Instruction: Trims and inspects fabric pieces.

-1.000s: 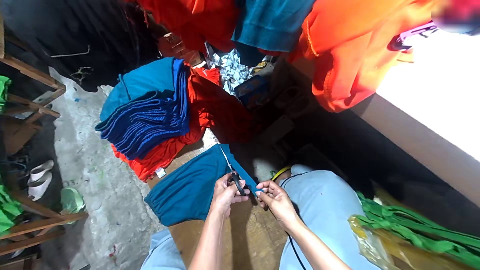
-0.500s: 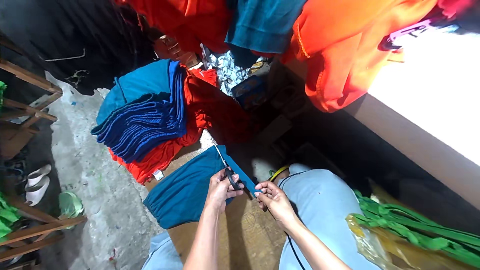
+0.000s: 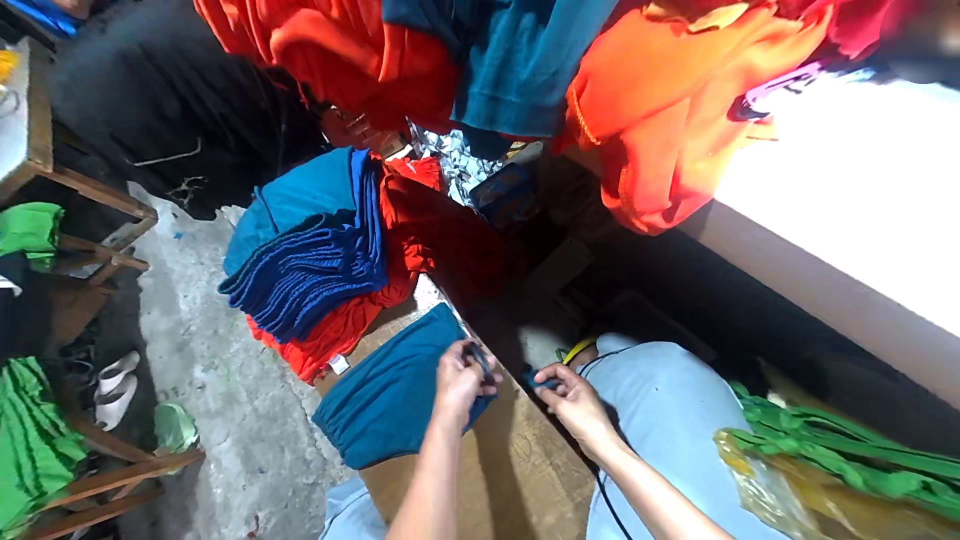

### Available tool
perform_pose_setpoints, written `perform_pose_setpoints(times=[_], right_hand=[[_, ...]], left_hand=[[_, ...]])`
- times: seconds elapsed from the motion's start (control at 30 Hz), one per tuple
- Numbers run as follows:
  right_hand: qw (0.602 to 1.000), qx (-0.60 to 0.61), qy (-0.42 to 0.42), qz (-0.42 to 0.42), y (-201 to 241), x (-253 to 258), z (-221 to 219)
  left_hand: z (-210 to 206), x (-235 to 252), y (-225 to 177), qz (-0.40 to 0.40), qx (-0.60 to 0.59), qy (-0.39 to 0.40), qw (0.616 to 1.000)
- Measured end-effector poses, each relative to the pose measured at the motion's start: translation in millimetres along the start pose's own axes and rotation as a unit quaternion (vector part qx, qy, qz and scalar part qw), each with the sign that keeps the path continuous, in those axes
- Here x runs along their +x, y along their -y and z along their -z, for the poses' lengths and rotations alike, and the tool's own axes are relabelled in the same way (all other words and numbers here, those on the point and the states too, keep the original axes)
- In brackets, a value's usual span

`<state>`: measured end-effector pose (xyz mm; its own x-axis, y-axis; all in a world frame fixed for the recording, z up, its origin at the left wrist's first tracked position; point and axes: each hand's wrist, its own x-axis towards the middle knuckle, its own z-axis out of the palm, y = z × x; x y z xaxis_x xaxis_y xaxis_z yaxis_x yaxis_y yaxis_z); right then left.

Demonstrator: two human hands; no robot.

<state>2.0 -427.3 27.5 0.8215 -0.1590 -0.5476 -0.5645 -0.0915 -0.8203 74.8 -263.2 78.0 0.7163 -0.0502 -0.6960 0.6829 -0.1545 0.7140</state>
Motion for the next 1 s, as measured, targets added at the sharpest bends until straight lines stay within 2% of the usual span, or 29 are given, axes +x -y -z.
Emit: perform_pose_setpoints(times=[0.07,0.17,0.23,0.3,0.37,0.43,0.5,0.53,0.57,0.6,0.63,0.67,0.7,0.73,0.8,0.87,0.93,1.0], right_hand=[[0.998,-0.037,-0.042,0.034,1,8,6],[0.996,0.002,-0.076,0.035,11,13,10],[0.996,0.013,-0.084,0.037,13,13,10],[0.994,-0.026,-0.079,0.071,12,8,4],[0.976,-0.112,-0.051,0.177,8,0,-6],[0.914,-0.214,-0.041,0.341,8,-1,-17],[0.847,-0.294,0.003,0.444,17,3,-21],[0.826,-0.334,0.076,0.447,25,3,-22],[0.804,-0.388,0.179,0.414,36,3,-22],[0.767,-0.444,0.277,0.371,45,5,-25],[0.727,-0.490,0.336,0.343,49,10,-29],[0.706,-0.512,0.351,0.339,46,15,-31],[0.702,-0.518,0.344,0.347,41,21,-30],[0.704,-0.518,0.330,0.357,40,26,-29],[0.694,-0.530,0.328,0.361,43,29,-29],[0.675,-0.540,0.334,0.375,44,32,-29],[0.671,-0.543,0.355,0.359,55,36,-30],[0.689,-0.529,0.364,0.337,65,38,-31]], left_hand=[[-11,-17,11,-0.012,0.156,0.025,0.987],[-26,-60,34,-0.007,0.402,0.078,0.912],[-29,-83,52,-0.006,0.485,0.094,0.869],[-29,-98,66,-0.028,0.528,0.085,0.845],[-28,-108,78,-0.058,0.542,0.066,0.836],[-25,-115,84,-0.070,0.546,0.059,0.833],[-23,-118,96,-0.119,0.549,0.036,0.827],[-22,-120,100,-0.137,0.552,0.034,0.822],[-22,-122,103,-0.148,0.557,0.041,0.816],[-21,-125,107,-0.178,0.557,0.039,0.810],[-19,-129,115,-0.235,0.546,0.018,0.804],[-15,-131,123,-0.298,0.523,-0.020,0.799],[-8,-131,128,-0.340,0.495,-0.071,0.796],[2,-129,129,-0.350,0.469,-0.121,0.801],[31,-118,133,-0.309,0.446,-0.186,0.819],[57,-100,141,-0.272,0.433,-0.212,0.833],[70,-79,147,-0.283,0.430,-0.221,0.829],[75,-64,148,-0.306,0.420,-0.229,0.823]])
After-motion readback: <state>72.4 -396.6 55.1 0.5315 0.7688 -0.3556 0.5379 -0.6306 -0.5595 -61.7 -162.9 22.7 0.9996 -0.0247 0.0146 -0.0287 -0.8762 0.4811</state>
